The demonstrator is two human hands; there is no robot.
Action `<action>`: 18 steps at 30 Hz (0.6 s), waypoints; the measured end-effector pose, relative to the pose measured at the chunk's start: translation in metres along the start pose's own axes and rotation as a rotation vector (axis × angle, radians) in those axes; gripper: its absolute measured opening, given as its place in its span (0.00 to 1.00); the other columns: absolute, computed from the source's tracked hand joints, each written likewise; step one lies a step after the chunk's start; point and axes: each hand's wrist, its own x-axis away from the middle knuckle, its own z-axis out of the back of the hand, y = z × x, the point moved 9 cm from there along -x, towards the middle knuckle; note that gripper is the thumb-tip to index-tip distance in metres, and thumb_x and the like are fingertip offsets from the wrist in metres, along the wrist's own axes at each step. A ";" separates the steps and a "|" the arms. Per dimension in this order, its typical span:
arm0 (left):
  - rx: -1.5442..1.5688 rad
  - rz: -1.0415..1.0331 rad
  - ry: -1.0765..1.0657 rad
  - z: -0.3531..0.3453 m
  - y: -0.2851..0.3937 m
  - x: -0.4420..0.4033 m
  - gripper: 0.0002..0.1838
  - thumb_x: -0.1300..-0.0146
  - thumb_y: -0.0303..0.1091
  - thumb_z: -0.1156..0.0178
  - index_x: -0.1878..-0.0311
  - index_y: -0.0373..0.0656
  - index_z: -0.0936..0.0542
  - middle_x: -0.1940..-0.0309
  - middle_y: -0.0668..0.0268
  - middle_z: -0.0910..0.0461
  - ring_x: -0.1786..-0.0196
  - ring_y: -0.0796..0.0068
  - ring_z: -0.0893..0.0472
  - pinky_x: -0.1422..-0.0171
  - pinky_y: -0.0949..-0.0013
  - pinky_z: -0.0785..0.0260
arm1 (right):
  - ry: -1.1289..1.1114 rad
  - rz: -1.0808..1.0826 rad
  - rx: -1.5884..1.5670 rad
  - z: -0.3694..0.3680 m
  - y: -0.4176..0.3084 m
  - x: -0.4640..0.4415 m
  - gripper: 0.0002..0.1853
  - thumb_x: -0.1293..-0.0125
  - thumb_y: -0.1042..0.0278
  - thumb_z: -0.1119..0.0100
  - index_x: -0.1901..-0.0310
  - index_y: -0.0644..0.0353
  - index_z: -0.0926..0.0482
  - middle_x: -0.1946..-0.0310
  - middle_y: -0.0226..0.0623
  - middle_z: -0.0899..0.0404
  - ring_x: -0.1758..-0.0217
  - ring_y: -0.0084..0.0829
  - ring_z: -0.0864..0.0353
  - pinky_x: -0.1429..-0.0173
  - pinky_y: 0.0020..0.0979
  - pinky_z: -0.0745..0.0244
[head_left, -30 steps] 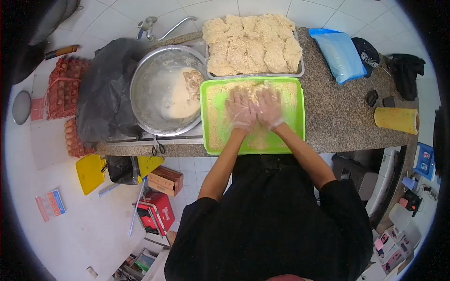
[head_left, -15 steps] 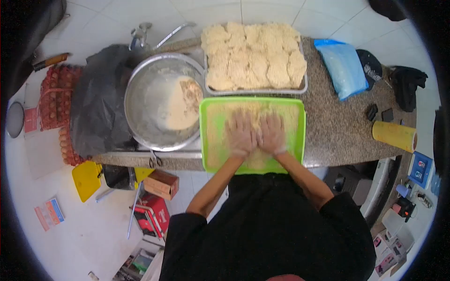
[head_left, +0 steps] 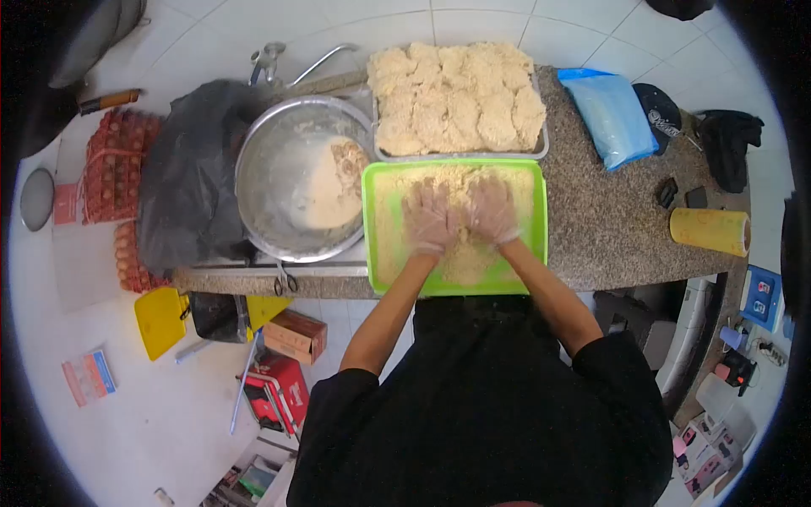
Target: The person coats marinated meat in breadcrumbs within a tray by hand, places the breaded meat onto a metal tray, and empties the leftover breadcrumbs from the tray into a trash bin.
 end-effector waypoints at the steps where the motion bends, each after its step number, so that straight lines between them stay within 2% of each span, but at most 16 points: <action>1: 0.003 0.019 -0.026 0.000 -0.005 -0.002 0.36 0.29 0.54 0.53 0.21 0.48 0.37 0.19 0.49 0.47 0.17 0.44 0.49 0.19 0.32 0.61 | 0.020 -0.033 0.035 0.001 0.012 -0.003 0.28 0.32 0.49 0.42 0.38 0.60 0.22 0.39 0.52 0.23 0.30 0.57 0.31 0.25 0.60 0.43; 2: -0.030 0.066 0.032 0.008 -0.010 0.003 0.37 0.29 0.54 0.54 0.21 0.47 0.37 0.19 0.50 0.46 0.17 0.45 0.51 0.18 0.33 0.62 | 0.038 -0.068 0.069 0.003 0.017 0.002 0.28 0.33 0.49 0.41 0.38 0.59 0.22 0.38 0.52 0.23 0.30 0.56 0.31 0.25 0.60 0.43; 5: -0.042 0.164 0.141 0.007 -0.015 0.007 0.36 0.27 0.54 0.54 0.21 0.46 0.36 0.19 0.50 0.46 0.16 0.46 0.52 0.18 0.34 0.63 | -0.180 -0.291 0.109 -0.010 0.033 0.010 0.32 0.27 0.41 0.52 0.27 0.48 0.31 0.27 0.40 0.31 0.20 0.48 0.40 0.18 0.59 0.55; 8: -0.002 0.181 0.114 0.016 0.005 -0.009 0.36 0.27 0.55 0.55 0.21 0.45 0.36 0.18 0.51 0.46 0.15 0.48 0.53 0.17 0.34 0.65 | 0.200 -0.088 0.020 0.013 0.005 -0.006 0.27 0.35 0.54 0.37 0.38 0.58 0.22 0.39 0.51 0.23 0.31 0.56 0.29 0.26 0.60 0.40; 11: -0.043 0.183 0.041 0.011 0.008 -0.022 0.37 0.26 0.56 0.55 0.22 0.43 0.36 0.19 0.50 0.46 0.17 0.46 0.51 0.16 0.40 0.60 | 0.165 -0.010 -0.039 0.013 -0.002 -0.008 0.23 0.33 0.59 0.40 0.38 0.57 0.21 0.41 0.51 0.21 0.35 0.57 0.26 0.31 0.57 0.32; 14: 0.432 0.173 0.224 0.053 -0.010 0.015 0.36 0.26 0.57 0.56 0.27 0.39 0.31 0.24 0.44 0.38 0.22 0.40 0.42 0.19 0.44 0.48 | 0.218 0.071 -0.169 0.063 0.014 0.010 0.17 0.29 0.63 0.43 0.42 0.58 0.20 0.44 0.51 0.20 0.38 0.55 0.23 0.36 0.54 0.27; 16: 0.191 0.231 0.069 0.068 -0.028 0.047 0.33 0.26 0.58 0.57 0.36 0.36 0.25 0.34 0.37 0.28 0.33 0.38 0.28 0.27 0.47 0.37 | -0.182 -0.379 -0.286 0.090 0.034 0.032 0.15 0.24 0.61 0.50 0.46 0.61 0.19 0.49 0.54 0.17 0.45 0.54 0.18 0.42 0.51 0.24; 17: 0.213 0.331 -0.164 0.073 -0.026 0.062 0.32 0.26 0.57 0.56 0.40 0.35 0.22 0.39 0.37 0.25 0.38 0.38 0.24 0.30 0.46 0.35 | -0.468 -0.434 -0.192 0.060 0.040 0.060 0.18 0.23 0.56 0.52 0.48 0.62 0.19 0.53 0.55 0.17 0.50 0.55 0.17 0.45 0.52 0.23; 18: 0.234 0.428 -0.402 0.072 -0.023 0.077 0.31 0.26 0.56 0.56 0.44 0.35 0.20 0.45 0.36 0.21 0.43 0.39 0.21 0.33 0.45 0.33 | -0.623 -0.432 -0.154 0.044 0.036 0.079 0.21 0.22 0.53 0.53 0.49 0.63 0.19 0.56 0.56 0.16 0.53 0.56 0.16 0.48 0.52 0.22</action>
